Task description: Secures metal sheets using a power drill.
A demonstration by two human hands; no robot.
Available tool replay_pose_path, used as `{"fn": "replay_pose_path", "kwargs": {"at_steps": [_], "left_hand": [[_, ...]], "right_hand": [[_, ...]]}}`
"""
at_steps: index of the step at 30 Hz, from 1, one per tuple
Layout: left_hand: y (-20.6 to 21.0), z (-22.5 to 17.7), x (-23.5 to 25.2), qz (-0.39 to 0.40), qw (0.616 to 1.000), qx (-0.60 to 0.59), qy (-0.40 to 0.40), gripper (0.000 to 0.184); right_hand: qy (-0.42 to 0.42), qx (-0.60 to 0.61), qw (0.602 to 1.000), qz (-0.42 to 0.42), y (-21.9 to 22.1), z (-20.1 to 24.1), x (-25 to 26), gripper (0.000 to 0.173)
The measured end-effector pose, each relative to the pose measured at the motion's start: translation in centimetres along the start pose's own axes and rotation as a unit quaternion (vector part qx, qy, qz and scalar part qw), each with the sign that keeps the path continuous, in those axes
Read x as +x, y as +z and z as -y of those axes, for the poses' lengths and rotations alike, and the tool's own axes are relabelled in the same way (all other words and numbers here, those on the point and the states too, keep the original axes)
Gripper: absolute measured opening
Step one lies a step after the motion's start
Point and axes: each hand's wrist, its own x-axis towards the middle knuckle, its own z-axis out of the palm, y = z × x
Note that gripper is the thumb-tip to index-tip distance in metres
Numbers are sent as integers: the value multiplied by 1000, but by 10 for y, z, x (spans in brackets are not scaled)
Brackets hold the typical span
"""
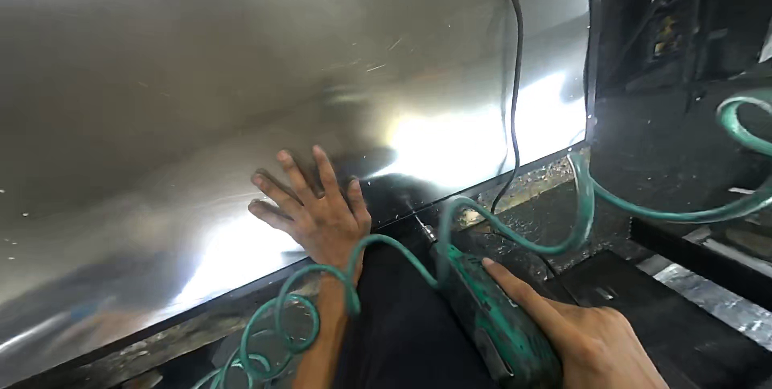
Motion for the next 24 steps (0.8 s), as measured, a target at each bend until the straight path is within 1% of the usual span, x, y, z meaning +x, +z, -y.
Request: {"fn": "replay_pose_path", "kwargs": {"at_steps": [3,6,7,9,12,16,18,20,22,23,24], "left_hand": [[2,-1,4,-15,1000,11,0,70],[1,1,2,-8,1000,10,-2,70],[-1,0,3,-9,1000,8,-1,70],[-2,0,4,-15,1000,7,2,70],[3,3,-2,-25,1000,12,3,69],[5,4,4,-100,995,-4,16,64],[1,-2,3,-117,993,7,20,63],[-1,-15,-18,-95,995,5,41,69],[-3,-41,-68,-54,991,-17,124,72],[-3,-58,-95,-29,983,-39,177,68],[0,-76,-120,-1,972,-72,225,60]], "right_hand": [[-5,6,1000,-19,6,-5,1,91],[-11,-9,997,-81,32,-11,13,97],[-6,-9,996,-91,38,-12,18,97],[-8,11,994,-108,41,-17,20,90],[-4,86,990,-110,30,-29,-11,88],[44,204,975,-71,24,-64,-64,85],[97,251,959,-84,35,-90,-89,85],[147,295,937,-120,53,-117,-113,88],[183,348,901,-181,75,-143,-138,88],[195,390,873,-219,89,-156,-147,87],[207,432,836,-267,106,-169,-157,86]]}}
